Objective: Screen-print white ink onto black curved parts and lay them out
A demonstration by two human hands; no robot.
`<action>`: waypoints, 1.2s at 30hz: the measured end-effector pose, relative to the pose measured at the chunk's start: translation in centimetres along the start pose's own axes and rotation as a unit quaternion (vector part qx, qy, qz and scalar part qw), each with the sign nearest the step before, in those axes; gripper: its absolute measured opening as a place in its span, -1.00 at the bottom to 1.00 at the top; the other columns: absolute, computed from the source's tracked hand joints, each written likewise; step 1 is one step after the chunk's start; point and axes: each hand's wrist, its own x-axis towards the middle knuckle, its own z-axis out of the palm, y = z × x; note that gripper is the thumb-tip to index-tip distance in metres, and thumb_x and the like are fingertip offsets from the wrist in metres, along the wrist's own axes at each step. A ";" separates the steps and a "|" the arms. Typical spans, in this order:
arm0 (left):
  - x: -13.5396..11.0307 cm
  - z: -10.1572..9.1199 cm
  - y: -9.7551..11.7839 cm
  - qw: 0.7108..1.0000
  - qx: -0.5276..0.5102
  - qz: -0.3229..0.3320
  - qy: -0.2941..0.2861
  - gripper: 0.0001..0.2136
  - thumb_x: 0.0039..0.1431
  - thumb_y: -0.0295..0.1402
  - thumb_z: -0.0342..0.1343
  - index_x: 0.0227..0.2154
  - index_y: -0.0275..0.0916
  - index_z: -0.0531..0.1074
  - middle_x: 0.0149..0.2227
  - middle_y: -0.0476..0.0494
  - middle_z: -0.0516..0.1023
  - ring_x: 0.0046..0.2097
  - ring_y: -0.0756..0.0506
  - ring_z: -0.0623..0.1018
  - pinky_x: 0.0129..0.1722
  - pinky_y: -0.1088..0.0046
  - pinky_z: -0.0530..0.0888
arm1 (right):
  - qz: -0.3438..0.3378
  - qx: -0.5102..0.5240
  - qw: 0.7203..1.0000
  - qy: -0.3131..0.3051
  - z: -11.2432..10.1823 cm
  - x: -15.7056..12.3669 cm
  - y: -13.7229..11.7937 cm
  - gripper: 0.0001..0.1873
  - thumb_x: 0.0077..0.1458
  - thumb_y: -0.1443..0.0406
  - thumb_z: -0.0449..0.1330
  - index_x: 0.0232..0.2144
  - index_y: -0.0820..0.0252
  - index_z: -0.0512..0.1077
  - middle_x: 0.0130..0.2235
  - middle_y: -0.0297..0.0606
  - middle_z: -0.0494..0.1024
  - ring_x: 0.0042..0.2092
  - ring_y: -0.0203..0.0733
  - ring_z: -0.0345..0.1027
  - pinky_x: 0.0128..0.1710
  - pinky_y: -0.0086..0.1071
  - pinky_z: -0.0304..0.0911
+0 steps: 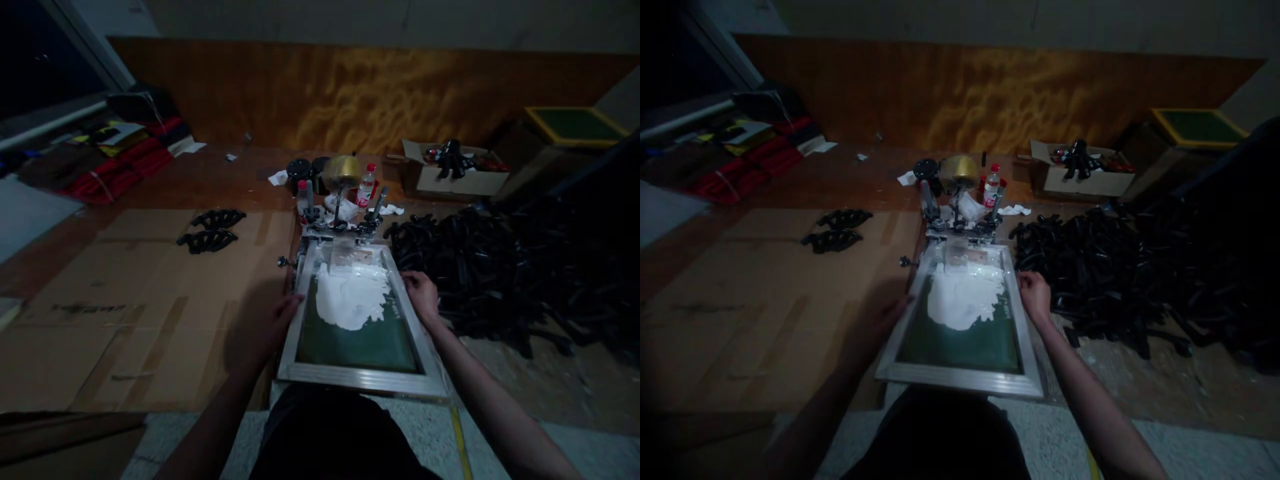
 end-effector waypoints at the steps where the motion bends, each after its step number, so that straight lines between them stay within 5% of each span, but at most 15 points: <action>1: -0.3 0.5 -1.4 1.000 -0.006 -0.021 -0.014 -0.40 0.08 0.05 0.11 0.07 -0.28 0.48 -0.20 -0.20 0.65 -0.17 -0.22 0.60 -0.19 0.29 0.53 | 0.009 -0.002 0.999 0.032 -0.6 0.9 -0.3 -0.58 0.24 0.23 -0.03 -0.01 0.20 0.51 -0.06 -0.02 0.51 -0.05 0.03 0.38 -0.04 -0.06 0.35; 4: -0.3 1.9 -4.9 0.998 0.011 -0.045 -0.038 -0.21 0.08 0.01 0.12 0.31 -0.31 0.18 -0.33 -0.14 0.62 -0.31 -0.17 0.58 -0.31 0.30 0.51 | -0.053 -0.034 0.996 0.060 -0.7 3.6 -4.1 -0.43 0.16 0.19 0.17 0.18 0.31 0.33 0.25 0.12 0.24 0.21 0.12 0.17 0.15 -0.06 0.21; 6: 0.2 2.5 -6.5 0.998 0.029 -0.038 -0.038 -0.24 0.12 -0.03 0.09 0.33 -0.31 0.15 -0.33 -0.14 0.60 -0.31 -0.16 0.58 -0.27 0.30 0.51 | -0.114 -0.075 0.990 -0.014 0.5 4.9 -7.4 -0.40 0.09 0.21 0.26 0.16 0.31 0.32 0.24 0.12 0.26 0.20 0.14 0.17 0.14 -0.09 0.21; 9: 0.9 2.8 -7.8 0.998 0.048 -0.023 -0.039 -0.31 0.16 -0.08 0.06 0.30 -0.32 0.19 -0.22 -0.19 0.62 -0.23 -0.18 0.59 -0.16 0.26 0.51 | -0.126 -0.137 0.968 -0.170 2.6 4.8 -10.7 -0.72 0.11 0.34 0.21 -0.09 0.24 0.46 -0.05 -0.03 0.52 -0.01 0.02 0.35 -0.04 -0.25 0.29; 12: 1.2 2.8 -8.3 0.998 0.053 -0.009 -0.033 -0.36 0.16 -0.12 0.07 0.26 -0.33 0.25 -0.12 -0.26 0.62 -0.13 -0.21 0.60 -0.04 0.21 0.49 | -0.131 -0.156 0.947 -0.248 3.3 2.2 -11.1 -0.79 0.10 0.43 0.14 -0.21 0.20 0.49 -0.17 -0.12 0.57 -0.14 -0.08 0.40 -0.18 -0.36 0.27; 18: 1.0 3.1 -8.4 0.999 0.029 -0.024 -0.029 -0.38 0.17 -0.16 0.05 0.25 -0.39 0.26 -0.02 -0.35 0.59 -0.06 -0.24 0.58 -0.01 0.18 0.49 | -0.324 -0.087 0.883 -0.327 0.8 -1.2 -9.8 -0.77 0.04 0.47 0.15 -0.25 0.20 0.51 -0.21 -0.20 0.58 -0.12 -0.13 0.40 -0.14 -0.36 0.23; 24: 0.9 3.0 -8.1 0.999 0.012 -0.024 -0.034 -0.36 0.16 -0.19 0.08 0.27 -0.36 0.23 -0.12 -0.28 0.62 -0.11 -0.21 0.60 -0.06 0.23 0.52 | -0.278 -0.091 0.927 -0.235 2.3 -2.1 -9.6 -0.74 0.14 0.39 0.12 -0.14 0.25 0.52 -0.14 -0.10 0.58 -0.11 -0.06 0.38 -0.12 -0.27 0.23; 28: 0.7 2.9 -7.6 0.999 0.012 -0.030 -0.018 -0.38 0.13 -0.18 0.10 0.23 -0.37 0.28 -0.17 -0.26 0.62 -0.15 -0.20 0.59 -0.10 0.23 0.52 | -0.290 -0.045 0.920 -0.261 2.6 -3.5 -9.3 -0.73 0.09 0.43 0.15 -0.14 0.24 0.53 -0.18 -0.13 0.59 -0.12 -0.10 0.41 -0.12 -0.31 0.26; 30: 0.6 2.8 -7.0 0.999 0.011 -0.037 -0.021 -0.36 0.12 -0.16 0.09 0.23 -0.38 0.28 -0.24 -0.23 0.62 -0.21 -0.19 0.59 -0.17 0.24 0.53 | -0.252 -0.031 0.933 -0.255 2.2 -2.2 -10.1 -0.73 0.12 0.40 0.17 -0.11 0.21 0.53 -0.17 -0.17 0.60 -0.11 -0.11 0.43 -0.12 -0.34 0.27; 33: 0.2 2.0 -5.5 0.998 0.010 -0.053 -0.037 -0.30 0.11 -0.12 0.11 0.28 -0.33 0.22 -0.33 -0.16 0.61 -0.31 -0.17 0.58 -0.30 0.28 0.53 | -0.167 -0.044 0.964 -0.201 1.2 2.0 -11.2 -0.49 0.20 0.28 0.20 0.20 0.12 0.36 -0.02 -0.15 0.57 -0.05 -0.07 0.44 -0.12 -0.33 0.29; 36: -0.1 0.9 -3.0 0.999 -0.014 -0.025 -0.018 -0.39 0.14 -0.05 0.07 0.21 -0.25 0.33 -0.22 -0.18 0.63 -0.23 -0.19 0.60 -0.28 0.29 0.54 | -0.100 -0.054 0.986 -0.120 -1.2 6.3 -9.3 -0.34 0.22 0.17 0.20 0.33 0.09 0.18 0.04 -0.08 0.53 -0.05 -0.03 0.44 -0.11 -0.27 0.30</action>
